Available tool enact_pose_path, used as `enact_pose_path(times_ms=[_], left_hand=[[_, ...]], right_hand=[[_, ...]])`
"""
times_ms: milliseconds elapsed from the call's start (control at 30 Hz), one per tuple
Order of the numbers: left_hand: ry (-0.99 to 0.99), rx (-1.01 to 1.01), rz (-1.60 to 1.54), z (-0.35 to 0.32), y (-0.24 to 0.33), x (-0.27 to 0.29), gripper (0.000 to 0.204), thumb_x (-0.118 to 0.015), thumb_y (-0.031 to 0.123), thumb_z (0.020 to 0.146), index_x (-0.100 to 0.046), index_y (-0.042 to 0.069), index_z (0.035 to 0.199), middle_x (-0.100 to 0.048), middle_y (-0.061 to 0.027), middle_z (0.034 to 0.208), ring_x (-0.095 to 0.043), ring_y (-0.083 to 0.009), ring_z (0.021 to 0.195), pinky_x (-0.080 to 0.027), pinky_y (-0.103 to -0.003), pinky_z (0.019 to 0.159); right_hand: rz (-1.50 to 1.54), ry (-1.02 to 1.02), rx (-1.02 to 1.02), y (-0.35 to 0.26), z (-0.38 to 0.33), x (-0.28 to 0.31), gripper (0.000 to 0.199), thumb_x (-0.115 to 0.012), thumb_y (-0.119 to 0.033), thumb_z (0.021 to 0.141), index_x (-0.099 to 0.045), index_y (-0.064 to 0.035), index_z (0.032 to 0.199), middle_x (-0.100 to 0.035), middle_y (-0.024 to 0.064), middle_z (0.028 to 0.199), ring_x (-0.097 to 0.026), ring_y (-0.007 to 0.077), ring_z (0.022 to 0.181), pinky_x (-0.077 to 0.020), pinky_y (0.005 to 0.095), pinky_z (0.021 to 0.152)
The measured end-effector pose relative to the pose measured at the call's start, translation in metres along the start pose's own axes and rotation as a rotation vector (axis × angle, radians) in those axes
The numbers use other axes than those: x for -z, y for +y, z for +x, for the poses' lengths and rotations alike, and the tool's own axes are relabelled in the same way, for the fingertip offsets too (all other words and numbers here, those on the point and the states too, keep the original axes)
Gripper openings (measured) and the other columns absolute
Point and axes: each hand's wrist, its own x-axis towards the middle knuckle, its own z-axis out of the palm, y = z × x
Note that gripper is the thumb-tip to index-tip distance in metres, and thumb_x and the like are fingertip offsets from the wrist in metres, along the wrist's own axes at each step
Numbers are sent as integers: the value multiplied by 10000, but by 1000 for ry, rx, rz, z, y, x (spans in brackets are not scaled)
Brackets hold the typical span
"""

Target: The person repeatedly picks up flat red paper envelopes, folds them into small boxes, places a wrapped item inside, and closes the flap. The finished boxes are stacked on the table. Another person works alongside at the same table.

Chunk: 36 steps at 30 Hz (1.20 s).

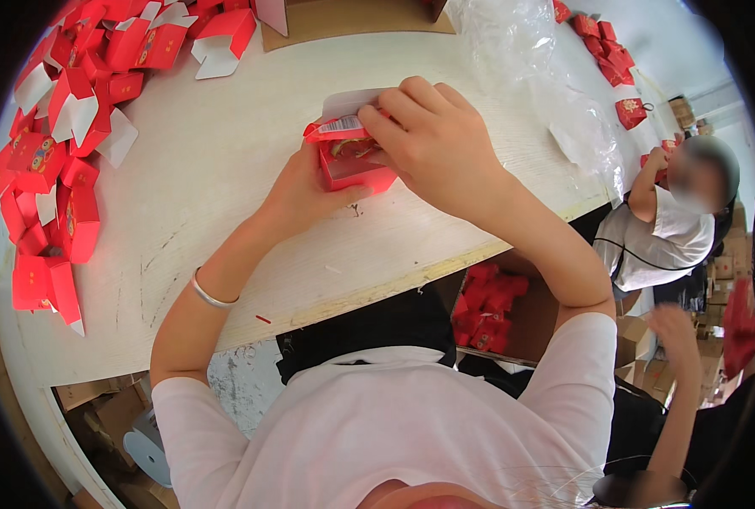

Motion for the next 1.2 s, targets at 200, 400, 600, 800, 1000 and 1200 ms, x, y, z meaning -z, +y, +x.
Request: enact_pose_path(times_ms=[200, 400, 600, 800, 1000, 1200], left_hand=[[-79, 55, 125, 2, 2, 5, 774, -741, 106, 681, -280, 23, 1297, -495, -134, 1193, -527, -228, 1079, -462, -333, 886], [-48, 56, 59, 3, -4, 2, 881, -750, 122, 685, -186, 6, 1352, -478, -144, 1204, -531, -234, 1074, -488, -327, 861], [-5, 70, -72, 0, -8, -1, 904, -752, 131, 693, -165, 24, 1371, -495, -153, 1182, -552, -232, 1037, -495, -328, 853], [-75, -9, -60, 5, -12, -1, 888, -740, 127, 703, -170, 62, 1381, -519, -142, 1146, -568, -212, 967, -485, -317, 846], [-16, -66, -8, -1, -9, -4, 842, -726, 124, 716, -206, 117, 1378, -549, -127, 1088, -569, -204, 930, -468, -322, 845], [-31, 56, -99, -2, -7, 0, 836, -739, 154, 707, -218, 69, 1355, -509, -139, 1159, -549, -216, 1024, -462, -325, 861]], right_hand=[[40, -183, 197, 11, -1, -3, 138, -617, -71, 660, -590, -31, 790, -536, 40, 815, -537, 174, 833, -473, 280, 656], [-21, -432, 338, 14, 16, 12, 42, -609, -62, 699, -619, -43, 662, -597, 56, 753, -584, 197, 810, -502, 291, 660], [200, -673, 208, 24, 36, 6, 58, -578, -44, 723, -622, -17, 698, -582, 120, 740, -598, 246, 773, -497, 334, 672], [290, -424, 257, 11, 0, 13, 132, -568, -54, 713, -583, 5, 829, -542, 85, 917, -526, 231, 918, -499, 314, 713], [449, -756, 117, -2, 8, 3, 476, -647, -245, 768, -515, 64, 1107, -534, 163, 1045, -510, 299, 996, -444, 355, 853], [766, -247, -174, 19, 10, 13, 278, -532, -251, 863, -611, 5, 788, -593, 121, 807, -590, 234, 790, -472, 341, 695]])
